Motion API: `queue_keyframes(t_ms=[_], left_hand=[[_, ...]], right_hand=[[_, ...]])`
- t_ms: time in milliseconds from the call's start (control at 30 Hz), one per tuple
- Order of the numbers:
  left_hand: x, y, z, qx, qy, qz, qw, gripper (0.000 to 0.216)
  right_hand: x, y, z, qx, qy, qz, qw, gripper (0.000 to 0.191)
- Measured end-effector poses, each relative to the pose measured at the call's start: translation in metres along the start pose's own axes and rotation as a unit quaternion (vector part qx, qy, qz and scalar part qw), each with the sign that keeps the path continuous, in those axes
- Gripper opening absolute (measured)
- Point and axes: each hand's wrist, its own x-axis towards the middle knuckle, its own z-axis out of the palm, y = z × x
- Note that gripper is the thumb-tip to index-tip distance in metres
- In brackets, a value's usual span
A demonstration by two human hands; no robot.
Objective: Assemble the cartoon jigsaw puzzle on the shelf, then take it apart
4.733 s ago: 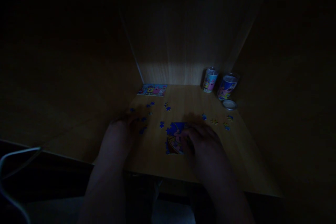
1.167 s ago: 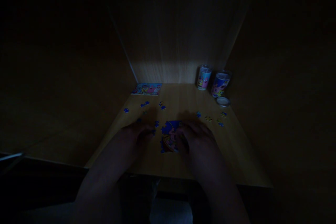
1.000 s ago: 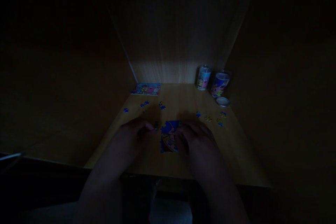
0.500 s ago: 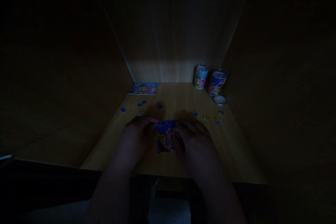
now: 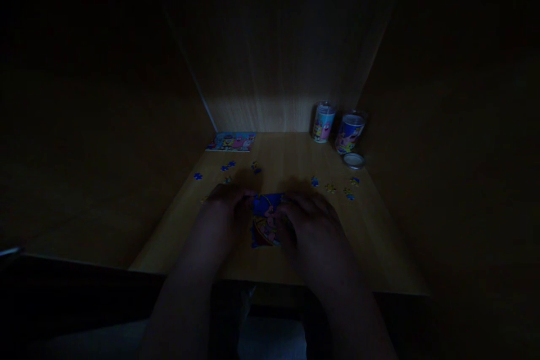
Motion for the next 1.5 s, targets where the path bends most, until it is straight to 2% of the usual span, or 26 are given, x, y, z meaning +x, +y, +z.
queue_keyframes(t_ms=[433, 667, 800, 933, 1200, 1367, 1500], left_hand=[[0.000, -0.001, 0.002, 0.037, -0.019, 0.011, 0.999, 0.017], [-0.001, -0.003, -0.006, 0.039, 0.027, -0.051, 0.998, 0.026], [-0.002, -0.011, -0.012, 0.038, 0.061, -0.117, 0.991, 0.028], [-0.002, -0.020, -0.016, 0.018, 0.055, -0.150, 0.987, 0.036], [-0.002, -0.022, -0.014, 0.008, 0.044, -0.098, 0.994, 0.031], [-0.002, -0.019, -0.009, 0.022, 0.005, -0.069, 0.997, 0.022], [-0.001, -0.017, -0.008, 0.041, -0.013, -0.072, 0.996, 0.018]], right_hand=[[0.001, 0.000, -0.001, -0.004, 0.000, -0.009, 1.000, 0.014], [0.001, 0.000, -0.001, 0.006, -0.001, -0.003, 1.000, 0.012], [0.000, 0.001, 0.000, 0.010, 0.006, 0.001, 1.000, 0.014], [0.000, 0.002, 0.000, 0.019, 0.003, 0.006, 1.000, 0.012], [0.000, 0.003, 0.002, 0.019, 0.009, -0.001, 1.000, 0.014], [-0.001, 0.003, 0.002, 0.009, 0.002, 0.004, 1.000, 0.012], [0.000, 0.003, 0.001, 0.014, 0.003, 0.008, 1.000, 0.012]])
